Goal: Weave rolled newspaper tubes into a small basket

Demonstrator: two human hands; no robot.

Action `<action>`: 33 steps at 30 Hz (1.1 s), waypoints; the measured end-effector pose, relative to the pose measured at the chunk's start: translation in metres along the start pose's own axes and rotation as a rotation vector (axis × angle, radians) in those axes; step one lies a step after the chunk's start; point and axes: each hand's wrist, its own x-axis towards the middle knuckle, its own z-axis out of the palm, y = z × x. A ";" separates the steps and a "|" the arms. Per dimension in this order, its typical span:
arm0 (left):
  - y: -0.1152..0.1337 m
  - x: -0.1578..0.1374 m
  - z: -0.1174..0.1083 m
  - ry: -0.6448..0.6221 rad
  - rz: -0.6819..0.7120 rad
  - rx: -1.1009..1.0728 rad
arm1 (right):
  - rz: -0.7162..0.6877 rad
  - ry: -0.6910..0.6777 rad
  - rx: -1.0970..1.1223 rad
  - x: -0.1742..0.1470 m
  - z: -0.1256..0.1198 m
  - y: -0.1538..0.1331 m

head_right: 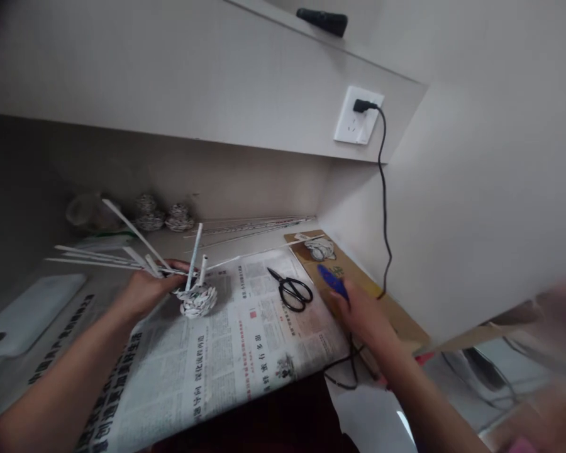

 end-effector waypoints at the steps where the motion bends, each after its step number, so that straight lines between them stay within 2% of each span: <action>1: 0.001 0.000 0.000 0.004 -0.005 -0.008 | 0.041 0.002 -0.061 0.001 -0.006 0.015; 4: 0.002 -0.001 -0.001 0.025 -0.012 -0.007 | 0.135 -0.003 -0.253 -0.005 -0.026 0.055; 9: 0.004 -0.002 0.000 0.046 -0.011 0.028 | 0.084 -0.087 -0.321 -0.029 -0.049 0.089; 17: 0.000 0.000 0.002 0.049 -0.032 0.012 | -0.007 -0.065 -0.448 -0.037 -0.036 0.110; 20: 0.000 0.001 0.002 0.020 -0.039 0.015 | 0.021 -0.059 -0.413 -0.031 -0.023 0.110; 23: -0.001 0.000 0.002 -0.017 -0.043 0.020 | 0.075 -0.062 -0.361 -0.019 -0.008 0.095; 28: -0.001 0.001 -0.001 0.035 -0.015 0.003 | 0.053 0.011 -0.266 -0.001 0.007 0.071; 33: -0.001 0.004 -0.003 0.103 -0.015 -0.077 | 0.082 0.074 -0.231 0.000 0.012 0.081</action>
